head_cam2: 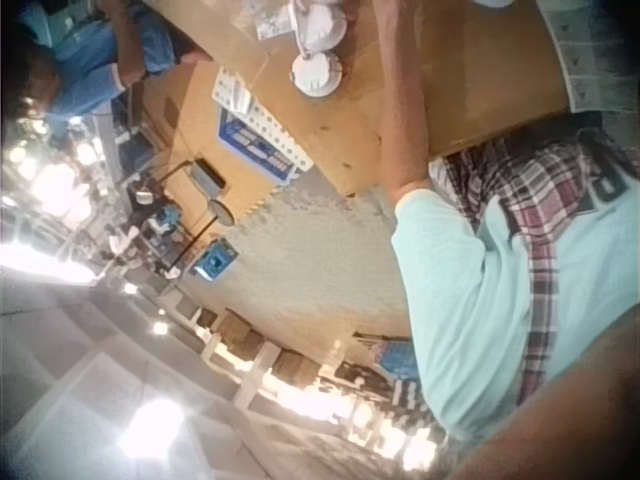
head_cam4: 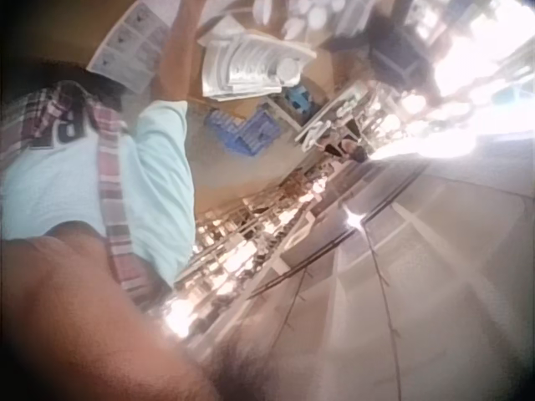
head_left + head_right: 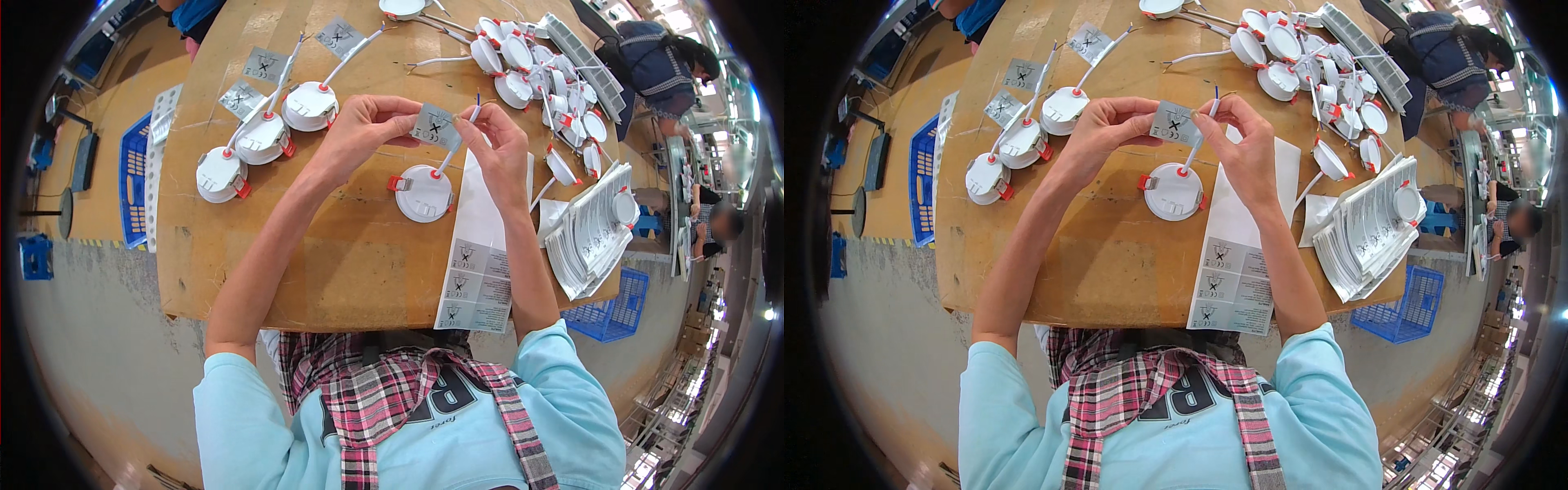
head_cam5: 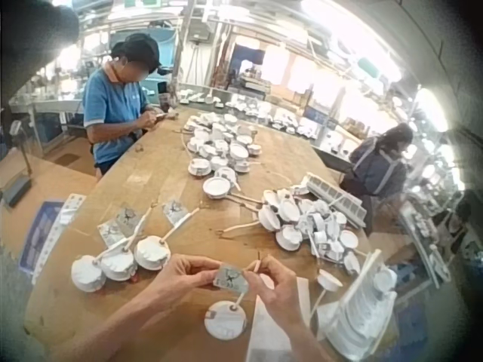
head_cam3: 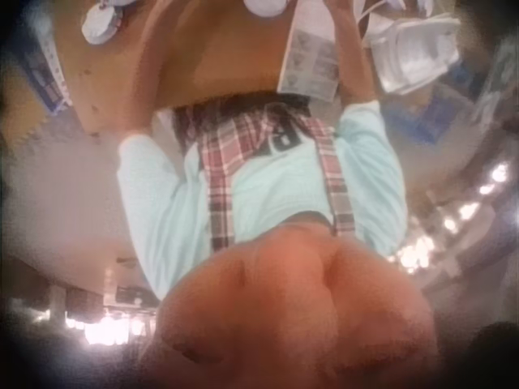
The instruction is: Apply adhesive labels to wires of small circular light components.
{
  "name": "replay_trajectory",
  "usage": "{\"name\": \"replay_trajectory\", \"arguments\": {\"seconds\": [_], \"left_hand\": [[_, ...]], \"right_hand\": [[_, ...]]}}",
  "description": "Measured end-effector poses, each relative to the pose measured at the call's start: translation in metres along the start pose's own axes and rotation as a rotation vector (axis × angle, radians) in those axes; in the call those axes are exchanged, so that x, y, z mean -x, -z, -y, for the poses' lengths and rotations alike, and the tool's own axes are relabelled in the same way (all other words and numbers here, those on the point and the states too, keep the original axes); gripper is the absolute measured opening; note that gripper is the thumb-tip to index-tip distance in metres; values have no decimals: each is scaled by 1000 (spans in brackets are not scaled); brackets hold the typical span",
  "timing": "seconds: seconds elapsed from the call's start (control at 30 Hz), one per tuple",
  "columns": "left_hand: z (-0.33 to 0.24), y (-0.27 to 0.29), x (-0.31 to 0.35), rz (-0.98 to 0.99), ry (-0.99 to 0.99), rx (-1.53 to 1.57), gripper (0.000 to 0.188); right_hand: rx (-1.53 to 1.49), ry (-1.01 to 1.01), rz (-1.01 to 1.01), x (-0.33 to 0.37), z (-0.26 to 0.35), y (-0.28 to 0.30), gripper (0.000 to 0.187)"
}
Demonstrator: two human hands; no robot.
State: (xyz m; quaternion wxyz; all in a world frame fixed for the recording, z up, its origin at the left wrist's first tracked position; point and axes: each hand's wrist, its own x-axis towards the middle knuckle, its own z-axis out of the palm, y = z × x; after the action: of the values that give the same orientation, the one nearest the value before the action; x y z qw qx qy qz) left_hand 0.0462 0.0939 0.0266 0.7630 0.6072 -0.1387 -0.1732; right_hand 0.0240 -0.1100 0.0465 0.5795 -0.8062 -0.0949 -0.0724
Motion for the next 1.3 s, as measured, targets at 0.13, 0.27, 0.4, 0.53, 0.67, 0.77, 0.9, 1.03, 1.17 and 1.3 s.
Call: {"name": "replay_trajectory", "arguments": {"seconds": [0.13, 0.27, 0.4, 0.53, 0.67, 0.77, 0.9, 1.03, 1.17, 1.3], "left_hand": [[-2, -2, -1, 7, 6, -1, 29], [-5, -4, 0, 7, 9, 14, 29], [0, 0, 1, -1, -2, 56, 32], [-4, -3, 2, 15, 17, 107, 35], [-5, -9, 4, -53, 25, -45, 30], [-3, -10, 4, -73, 20, -75, 26], [-1, -12, 2, -104, 48, -64, 23], [3, -12, 2, -97, 67, -69, 25], [6, -20, 0, -187, 60, -22, 26], [6, -22, -3, -267, 54, 21, 24]], "right_hand": [[15, -8, -1, 0, 2, 2, 14], [7, -7, -24, 1, 1, 3, 14], [-20, -17, -20, 2, 1, 0, 14], [-16, -26, -35, 2, 3, 0, 14], [-6, -10, -50, 1, 2, -2, 14], [-3, 0, -45, 1, 3, -2, 15], [-15, -41, -31, 2, 4, 0, 16], [-90, -96, 33, 4, 1, 0, 17], [-160, -159, 87, 4, 5, 1, 15], [-163, -117, 80, 3, 4, -2, 16]]}}
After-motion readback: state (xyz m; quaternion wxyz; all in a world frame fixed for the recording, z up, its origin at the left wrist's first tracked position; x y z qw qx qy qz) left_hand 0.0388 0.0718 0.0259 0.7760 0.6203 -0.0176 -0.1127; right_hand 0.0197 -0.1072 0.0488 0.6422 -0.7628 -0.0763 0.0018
